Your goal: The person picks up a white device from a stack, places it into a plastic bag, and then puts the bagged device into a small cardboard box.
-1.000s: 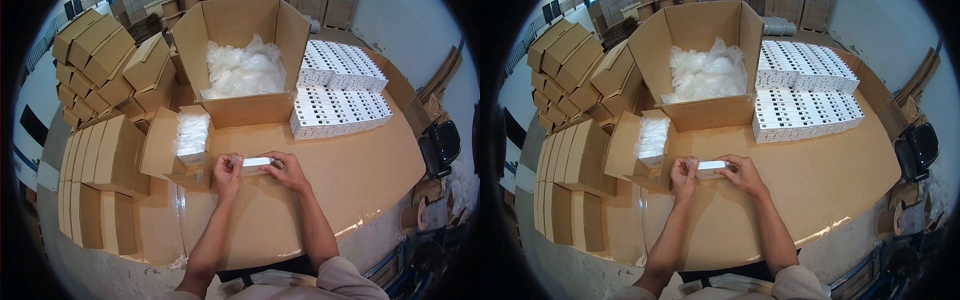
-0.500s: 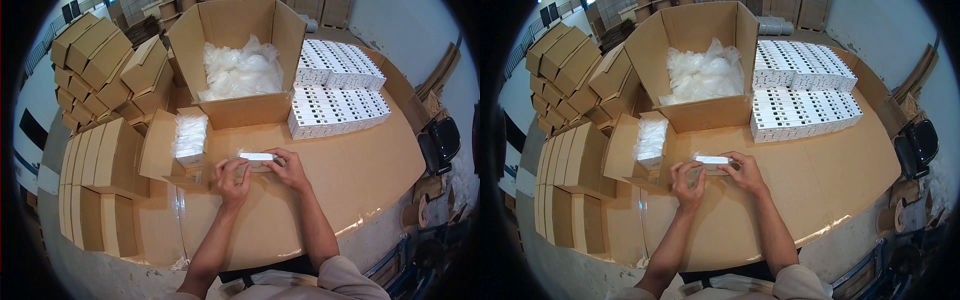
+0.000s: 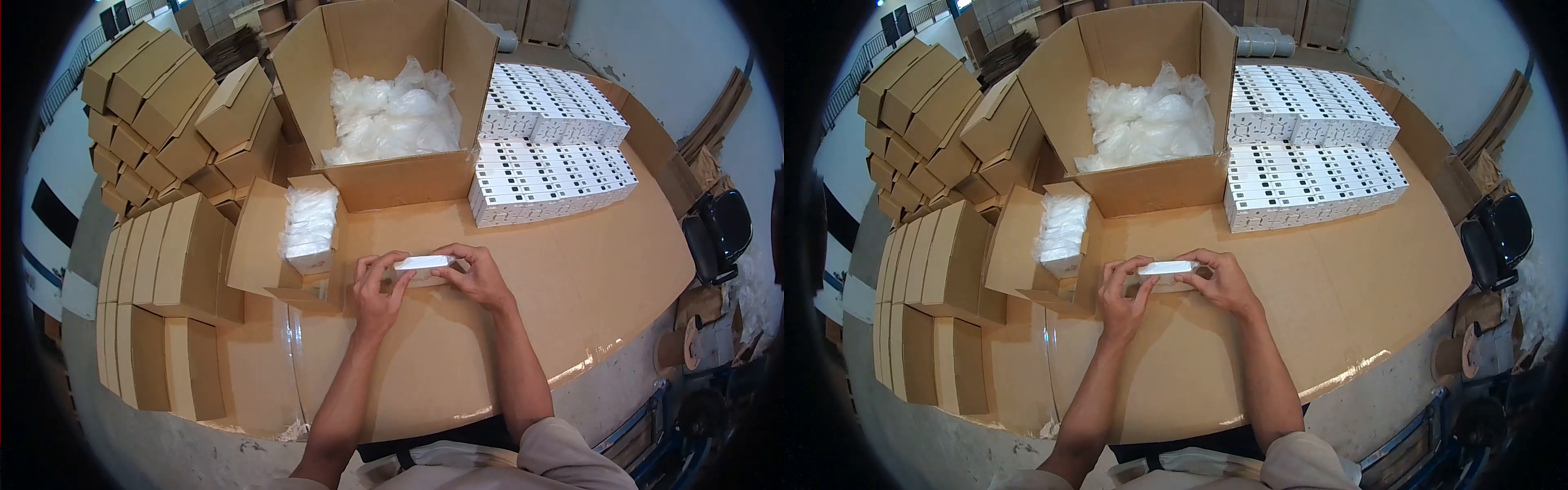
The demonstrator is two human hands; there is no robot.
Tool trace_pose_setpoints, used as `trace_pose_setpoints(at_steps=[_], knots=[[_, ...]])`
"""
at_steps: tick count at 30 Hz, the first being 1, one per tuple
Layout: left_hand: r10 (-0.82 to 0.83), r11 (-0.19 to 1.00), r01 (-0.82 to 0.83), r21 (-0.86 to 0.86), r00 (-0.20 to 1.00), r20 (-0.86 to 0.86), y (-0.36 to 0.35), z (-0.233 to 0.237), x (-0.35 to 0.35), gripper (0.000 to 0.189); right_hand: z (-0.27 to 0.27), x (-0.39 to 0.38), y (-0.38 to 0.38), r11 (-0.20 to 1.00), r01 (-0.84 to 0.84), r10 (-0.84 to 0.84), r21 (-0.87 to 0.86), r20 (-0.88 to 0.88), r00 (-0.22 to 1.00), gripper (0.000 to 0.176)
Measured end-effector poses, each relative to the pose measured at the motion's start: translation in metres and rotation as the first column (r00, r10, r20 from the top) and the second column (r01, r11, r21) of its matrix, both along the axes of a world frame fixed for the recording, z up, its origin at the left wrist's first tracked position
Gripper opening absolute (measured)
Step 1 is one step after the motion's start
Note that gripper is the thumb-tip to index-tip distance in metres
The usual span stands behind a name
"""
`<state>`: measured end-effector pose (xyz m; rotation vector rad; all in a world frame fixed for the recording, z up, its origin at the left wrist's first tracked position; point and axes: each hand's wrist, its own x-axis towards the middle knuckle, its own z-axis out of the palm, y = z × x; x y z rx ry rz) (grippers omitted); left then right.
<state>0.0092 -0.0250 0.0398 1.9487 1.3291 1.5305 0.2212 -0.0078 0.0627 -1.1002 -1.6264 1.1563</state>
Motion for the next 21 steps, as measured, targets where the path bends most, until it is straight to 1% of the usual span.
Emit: trace_pose_setpoints(at_steps=[2,3,5,6,8,11,14,17,20,21], knots=[[-0.009,0.994,0.015,-0.113,0.999,0.050,-0.002,0.003,0.000,0.029,-0.001,0.001,0.000,1.000,0.008,-0.008,-0.019,0.003,1.000,0.025],[-0.012,0.985,0.024,-0.169,0.997,0.075,-0.003,0.004,0.000,0.029,-0.002,0.001,0.000,0.998,0.008,-0.008,0.060,0.001,1.000,0.026],[-0.038,0.967,0.081,-0.240,0.983,0.181,-0.001,-0.002,0.001,0.029,-0.006,0.001,0.002,0.977,0.009,-0.009,0.215,-0.003,1.000,0.028],[-0.048,0.955,0.112,-0.273,0.971,0.233,0.000,-0.004,0.001,0.029,-0.006,0.001,0.002,0.975,0.016,-0.014,0.221,-0.013,1.000,0.031],[-0.066,0.942,0.152,-0.298,0.958,0.279,0.000,-0.006,0.001,0.031,-0.007,0.001,0.002,0.971,0.032,-0.024,0.236,-0.035,0.999,0.038],[-0.074,0.934,0.171,-0.315,0.952,0.297,0.001,-0.006,0.001,0.034,0.002,0.000,-0.002,0.995,0.034,-0.026,0.097,-0.079,0.997,0.047],[-0.070,0.927,0.176,-0.331,0.949,0.308,0.001,-0.009,0.001,0.037,-0.002,0.000,-0.001,0.995,0.052,-0.043,0.091,-0.094,0.995,0.052],[-0.060,0.931,0.162,-0.328,0.952,0.300,0.001,-0.007,0.003,0.040,0.000,0.001,-0.002,0.979,0.109,-0.117,0.175,0.036,0.992,0.050],[-0.055,0.946,0.142,-0.292,0.956,0.290,0.002,-0.013,0.003,0.047,-0.007,0.004,0.001,0.995,0.068,-0.067,0.069,-0.020,0.998,0.051],[-0.053,0.952,0.136,-0.275,0.956,0.287,0.003,-0.016,0.002,0.050,-0.006,0.004,0.001,0.995,0.073,-0.073,0.066,-0.001,0.997,0.051]])
